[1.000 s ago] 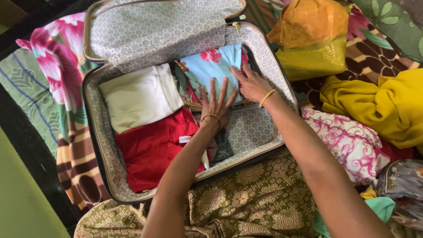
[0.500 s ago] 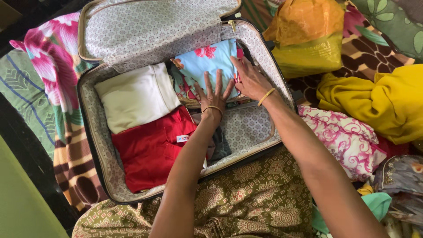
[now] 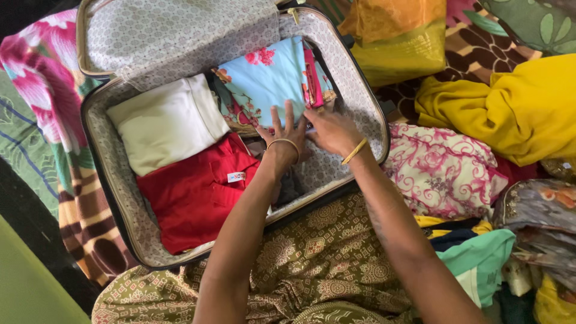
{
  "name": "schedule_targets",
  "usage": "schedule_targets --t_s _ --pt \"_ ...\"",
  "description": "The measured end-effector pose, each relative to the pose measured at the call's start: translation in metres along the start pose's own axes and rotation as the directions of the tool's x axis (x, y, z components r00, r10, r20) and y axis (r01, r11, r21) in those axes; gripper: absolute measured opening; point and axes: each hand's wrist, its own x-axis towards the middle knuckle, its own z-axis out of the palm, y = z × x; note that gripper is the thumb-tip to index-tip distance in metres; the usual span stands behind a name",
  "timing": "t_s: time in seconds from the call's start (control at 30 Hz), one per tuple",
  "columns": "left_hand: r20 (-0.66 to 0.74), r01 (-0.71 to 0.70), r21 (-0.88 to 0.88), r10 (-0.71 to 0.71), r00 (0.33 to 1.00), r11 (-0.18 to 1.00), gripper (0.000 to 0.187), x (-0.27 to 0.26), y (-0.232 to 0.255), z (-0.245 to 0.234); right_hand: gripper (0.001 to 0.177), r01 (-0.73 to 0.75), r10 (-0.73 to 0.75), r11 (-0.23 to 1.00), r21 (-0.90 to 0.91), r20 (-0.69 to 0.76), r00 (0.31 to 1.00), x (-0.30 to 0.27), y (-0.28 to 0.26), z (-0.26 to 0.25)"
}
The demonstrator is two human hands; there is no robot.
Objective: The person folds various garments and places them into an open suitcase. They handle a green patterned cloth, a beige top, a light blue floral top, a mint green top, and a yellow top, arranging them neatly inside the luggage.
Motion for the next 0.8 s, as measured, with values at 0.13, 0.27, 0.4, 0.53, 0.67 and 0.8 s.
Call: schedule_targets --t_s 0.13,0.27,0.4,0.53,0.67,0.8 --pt "0.145 -0.015 -0.121 0.033 0.989 0.993 0.093 -0.008 0.013 -0.001 0.052 0.037 -0.035 0.999 -0.023 0.063 0.997 -0.013 -0.002 0.009" --pt "-0.072 -0.14 -0.18 0.129 0.989 0.974 0.084 -0.012 0.018 -0.002 0.05 0.039 -0.038 0.998 0.057 -0.016 0.999 -0.028 -0.013 -0.006" --pt "-0.17 -0.233 -0.325 0.185 0.968 0.917 0.064 -0.022 0.024 -0.014 0.059 0.129 -0.11 0.95 0.286 -0.081 0.991 -0.062 -0.025 -0.04" --pt "-0.364 -0.486 -0.45 0.343 0.866 0.75 0.045 -0.047 0.043 -0.036 0.048 0.056 -0.023 0.83 0.555 -0.065 0.998 -0.122 -0.026 -0.073" --pt "-0.359 -0.535 -0.478 0.401 0.843 0.697 0.047 -0.069 0.083 -0.056 0.031 0.263 -0.015 0.788 0.557 -0.41 0.912 -0.187 0.0 -0.097" --pt "-0.396 -0.607 -0.468 0.462 0.794 0.642 0.043 -0.087 0.129 -0.065 0.037 -0.16 0.458 0.734 0.66 -0.307 0.834 -0.239 0.04 -0.101"
